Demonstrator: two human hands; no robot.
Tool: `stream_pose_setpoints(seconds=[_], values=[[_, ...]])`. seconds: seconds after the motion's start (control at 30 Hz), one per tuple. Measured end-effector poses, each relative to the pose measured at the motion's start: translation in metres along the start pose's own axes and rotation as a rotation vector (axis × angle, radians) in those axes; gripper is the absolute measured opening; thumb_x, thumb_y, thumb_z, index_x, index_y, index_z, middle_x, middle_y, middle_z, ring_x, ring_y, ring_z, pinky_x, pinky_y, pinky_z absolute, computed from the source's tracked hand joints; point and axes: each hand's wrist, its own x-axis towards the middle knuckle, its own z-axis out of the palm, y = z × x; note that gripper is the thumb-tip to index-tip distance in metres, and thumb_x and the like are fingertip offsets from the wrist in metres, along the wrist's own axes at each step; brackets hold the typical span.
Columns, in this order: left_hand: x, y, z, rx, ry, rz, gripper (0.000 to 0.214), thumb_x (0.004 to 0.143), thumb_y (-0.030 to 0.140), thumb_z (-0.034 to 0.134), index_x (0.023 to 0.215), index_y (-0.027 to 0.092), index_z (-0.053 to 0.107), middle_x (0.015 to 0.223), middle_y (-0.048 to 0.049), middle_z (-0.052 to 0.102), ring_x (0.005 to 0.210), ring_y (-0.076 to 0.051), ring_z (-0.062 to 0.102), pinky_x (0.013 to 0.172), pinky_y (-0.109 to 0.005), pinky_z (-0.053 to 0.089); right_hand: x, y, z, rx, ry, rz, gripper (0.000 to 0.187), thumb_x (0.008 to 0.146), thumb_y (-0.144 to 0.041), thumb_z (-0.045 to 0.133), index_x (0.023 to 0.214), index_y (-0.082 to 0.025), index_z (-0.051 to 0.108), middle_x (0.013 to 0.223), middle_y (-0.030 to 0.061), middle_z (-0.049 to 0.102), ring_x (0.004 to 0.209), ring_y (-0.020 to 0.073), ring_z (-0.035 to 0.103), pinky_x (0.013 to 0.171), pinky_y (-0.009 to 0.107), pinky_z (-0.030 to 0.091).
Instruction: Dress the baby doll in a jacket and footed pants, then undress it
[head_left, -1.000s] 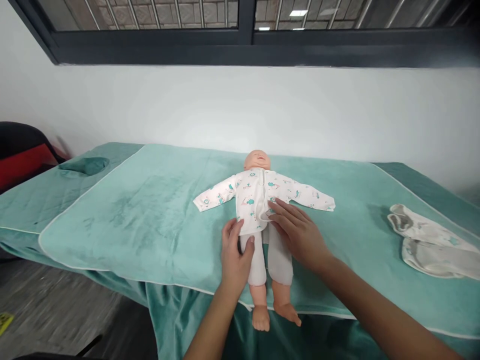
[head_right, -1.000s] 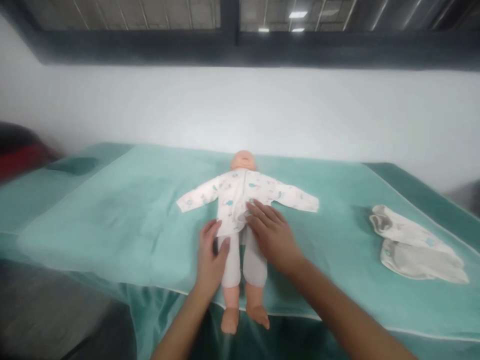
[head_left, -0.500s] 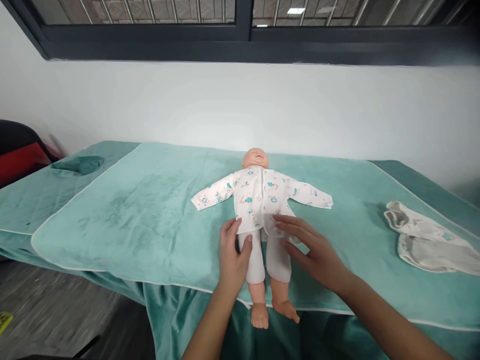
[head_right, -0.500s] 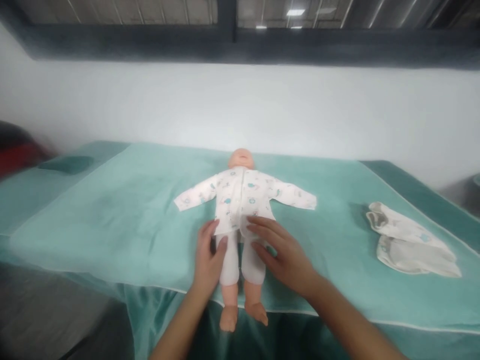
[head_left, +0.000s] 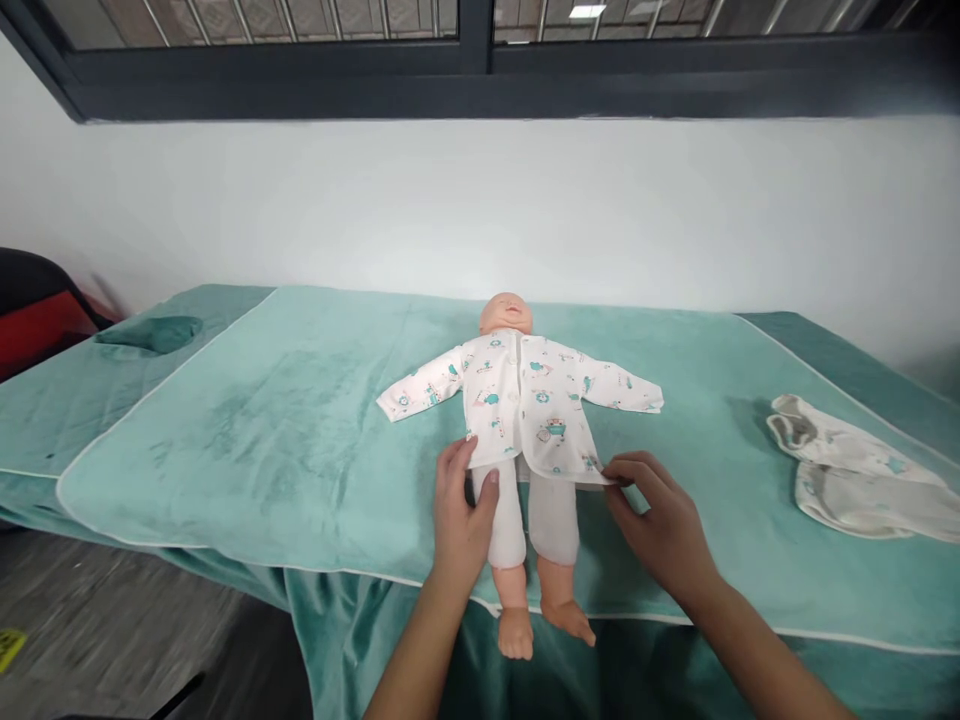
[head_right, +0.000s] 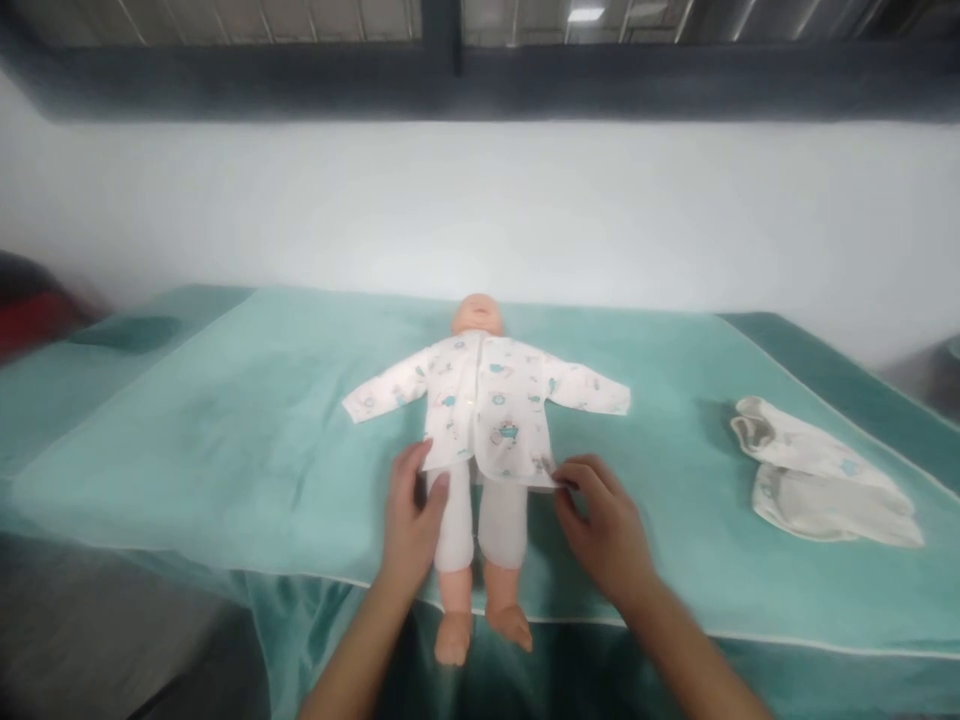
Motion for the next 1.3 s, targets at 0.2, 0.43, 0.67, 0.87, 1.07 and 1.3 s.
stream_pose_setpoints(seconds=[0.2,0.43,0.67,0.87,1.07,1.3], values=[[0.000,0.001,0.000,-0.032,-0.004,-0.044,0.038,0.095,0.031,0.055,0.133,0.026,0.055,0.133,-0.0095,0.053,0.127,-0.022,0.051,0.113,-0.046,0.040,0.002,0.001,-0.006,0.104,-0.197,0.087,0.015,0.095,-0.035,0.054,0.096,-0.024,0.064,0.100,0.0054,0.065,0.090,0.0201,0.063,0.079,0.035,0.051],[0.017,0.006,-0.004,-0.269,-0.155,-0.325,0.068,0.086,0.041,0.068,0.147,0.027,0.041,0.150,-0.0100,0.049,0.135,-0.027,0.050,0.114,-0.046,0.041,0.050,0.003,0.010,0.359,0.005,0.389,0.043,0.089,-0.055,0.059,0.116,-0.023,0.061,0.111,0.0101,0.069,0.094,0.0244,0.066,0.080,0.041,0.056],[0.042,0.026,0.012,-0.265,-0.125,-0.270,0.067,0.086,0.030,0.065,0.148,0.025,0.041,0.154,-0.0083,0.046,0.141,-0.027,0.044,0.120,-0.048,0.035,0.076,-0.018,0.041,0.580,0.009,0.390,0.051,0.091,-0.058,0.055,0.125,-0.021,0.057,0.116,0.0118,0.068,0.096,0.0244,0.065,0.082,0.040,0.055],[0.089,0.019,0.043,-0.330,-0.102,-0.212,0.063,0.084,0.025,0.066,0.144,0.022,0.047,0.149,-0.0095,0.052,0.137,-0.027,0.049,0.118,-0.047,0.037,0.113,0.012,0.047,0.481,0.056,0.347,0.056,0.093,-0.058,0.049,0.134,-0.021,0.055,0.132,0.0123,0.062,0.120,0.0283,0.058,0.109,0.052,0.040],[0.090,0.000,0.046,-0.425,-0.098,-0.275,0.062,0.086,0.038,0.067,0.143,0.023,0.048,0.146,-0.0109,0.054,0.132,-0.026,0.054,0.111,-0.043,0.045,0.067,0.035,0.031,0.383,-0.042,0.331,0.055,0.094,-0.053,0.050,0.138,-0.021,0.050,0.137,0.0141,0.059,0.117,0.0261,0.061,0.102,0.049,0.049],[0.083,0.001,0.035,-0.547,-0.074,-0.344,0.052,0.087,0.041,0.067,0.135,0.024,0.056,0.141,-0.0094,0.059,0.126,-0.025,0.058,0.106,-0.039,0.050,-0.001,0.108,-0.073,-0.452,0.153,0.051,0.046,0.091,-0.035,0.055,0.133,-0.016,0.054,0.135,0.0194,0.058,0.128,0.0350,0.052,0.104,0.058,0.043]])
